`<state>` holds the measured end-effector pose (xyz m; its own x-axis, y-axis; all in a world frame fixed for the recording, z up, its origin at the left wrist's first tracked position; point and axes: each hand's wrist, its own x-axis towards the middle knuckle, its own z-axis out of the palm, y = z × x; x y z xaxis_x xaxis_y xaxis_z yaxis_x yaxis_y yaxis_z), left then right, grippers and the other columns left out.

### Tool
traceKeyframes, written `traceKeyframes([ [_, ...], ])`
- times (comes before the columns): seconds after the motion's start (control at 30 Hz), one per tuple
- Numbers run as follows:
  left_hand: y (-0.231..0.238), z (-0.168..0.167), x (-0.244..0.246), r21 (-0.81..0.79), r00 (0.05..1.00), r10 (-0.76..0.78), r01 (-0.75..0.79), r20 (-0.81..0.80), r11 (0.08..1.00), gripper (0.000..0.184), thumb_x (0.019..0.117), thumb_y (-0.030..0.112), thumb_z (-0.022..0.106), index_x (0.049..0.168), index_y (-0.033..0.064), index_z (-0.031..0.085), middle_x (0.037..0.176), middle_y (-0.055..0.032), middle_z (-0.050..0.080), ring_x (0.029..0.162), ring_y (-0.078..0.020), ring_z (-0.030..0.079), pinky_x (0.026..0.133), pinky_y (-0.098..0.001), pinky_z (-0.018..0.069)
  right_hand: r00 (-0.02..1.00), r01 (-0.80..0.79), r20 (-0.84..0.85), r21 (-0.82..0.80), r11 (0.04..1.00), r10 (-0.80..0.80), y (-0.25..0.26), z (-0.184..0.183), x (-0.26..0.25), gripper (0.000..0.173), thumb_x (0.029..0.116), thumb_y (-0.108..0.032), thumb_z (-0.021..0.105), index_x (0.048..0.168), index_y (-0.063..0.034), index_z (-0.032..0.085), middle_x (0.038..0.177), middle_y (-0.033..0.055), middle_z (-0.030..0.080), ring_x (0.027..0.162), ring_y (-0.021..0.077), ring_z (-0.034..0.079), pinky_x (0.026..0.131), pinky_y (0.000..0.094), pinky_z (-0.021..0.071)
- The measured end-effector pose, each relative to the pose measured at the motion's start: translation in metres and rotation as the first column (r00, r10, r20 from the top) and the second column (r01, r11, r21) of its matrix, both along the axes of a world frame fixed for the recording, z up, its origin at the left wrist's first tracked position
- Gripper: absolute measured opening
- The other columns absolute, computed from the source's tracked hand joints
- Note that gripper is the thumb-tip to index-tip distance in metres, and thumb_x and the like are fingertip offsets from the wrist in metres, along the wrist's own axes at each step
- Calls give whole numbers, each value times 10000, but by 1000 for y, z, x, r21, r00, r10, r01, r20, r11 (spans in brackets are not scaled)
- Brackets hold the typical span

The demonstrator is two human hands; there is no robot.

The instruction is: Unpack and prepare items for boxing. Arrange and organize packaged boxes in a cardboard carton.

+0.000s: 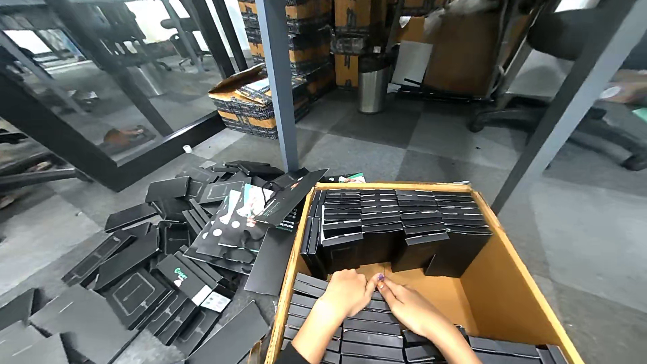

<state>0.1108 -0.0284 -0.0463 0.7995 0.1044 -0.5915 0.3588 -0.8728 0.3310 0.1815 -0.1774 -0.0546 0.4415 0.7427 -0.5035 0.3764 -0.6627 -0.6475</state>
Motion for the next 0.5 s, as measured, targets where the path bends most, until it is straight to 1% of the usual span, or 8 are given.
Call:
traceKeyframes([
  [0.07, 2, 2, -3, -24, 999, 35, -35, -22, 999, 765, 1113, 488, 154, 1216, -96, 637, 1258, -301, 633, 1284, -435, 563, 1086, -595, 395, 1000, -9, -10, 5, 1000, 10, 0, 0, 0, 529, 1139, -337, 233, 1512, -44, 468, 1383, 240, 594, 1317, 350, 552, 1113, 527, 377],
  [0.17, 3, 4, -5, -51, 996, 85, -87, -31, 995, 781, 1105, 517, 154, 1233, -78, 644, 1279, -288, 631, 1301, -421, 552, 1106, -587, 371, 1000, -17, 9, 9, 1000, 17, 0, -2, 0, 535, 1139, -346, 227, 1533, -55, 441, 1349, 246, 613, 1290, 360, 573, 1102, 531, 390],
  [0.2, 3, 4, -7, -51, 995, 100, -100, -9, 994, 774, 1105, 518, 162, 1221, -72, 650, 1261, -283, 640, 1287, -417, 563, 1096, -588, 379, 1000, -17, 27, 11, 1000, 16, 1, -4, 0, 537, 1138, -349, 226, 1534, -56, 441, 1317, 246, 631, 1269, 360, 588, 1092, 530, 403],
  [0.27, 4, 2, -11, -31, 990, 129, -127, 54, 991, 741, 1106, 518, 192, 1233, -44, 657, 1261, -261, 650, 1278, -399, 576, 1091, -588, 385, 999, -20, 49, 25, 999, 19, 1, -7, -1, 533, 1139, -348, 229, 1487, -39, 486, 1231, 253, 658, 1205, 369, 618, 1047, 536, 431],
  [0.33, 9, 2, -16, 15, 985, 165, -166, 55, 986, 746, 1095, 551, 187, 1336, 7, 637, 1367, -218, 620, 1369, -364, 514, 1172, -576, 297, 998, -28, 51, 21, 999, 27, 1, -9, -1, 520, 1139, -352, 228, 1399, -24, 535, 1178, 249, 657, 1160, 367, 627, 1011, 538, 445],
  [0.4, 18, 3, -25, 66, 979, 201, -203, 37, 977, 764, 1088, 571, 184, 1336, 11, 640, 1374, -216, 620, 1386, -365, 498, 1199, -570, 249, 999, -28, 36, 21, 999, 27, 1, -8, 0, 532, 1138, -366, 229, 1393, -21, 544, 1195, 250, 654, 1175, 366, 623, 1018, 541, 442],
  [0.47, 26, 7, -34, 61, 975, 219, -220, 24, 974, 752, 1091, 562, 197, 1346, 0, 626, 1364, -235, 617, 1362, -384, 513, 1174, -575, 278, 1000, -22, 15, 40, 999, 21, 0, -8, 0, 528, 1136, -373, 237, 1395, -30, 544, 1209, 245, 649, 1188, 359, 615, 1028, 536, 437],
  [0.5, 28, 8, -39, 27, 976, 215, -216, 32, 976, 722, 1097, 544, 208, 1389, 13, 599, 1382, -234, 607, 1363, -389, 513, 1171, -585, 286, 1000, -17, 8, 54, 998, 17, -1, -10, 0, 520, 1136, -372, 245, 1392, -36, 549, 1217, 239, 649, 1194, 352, 613, 1032, 532, 436],
])
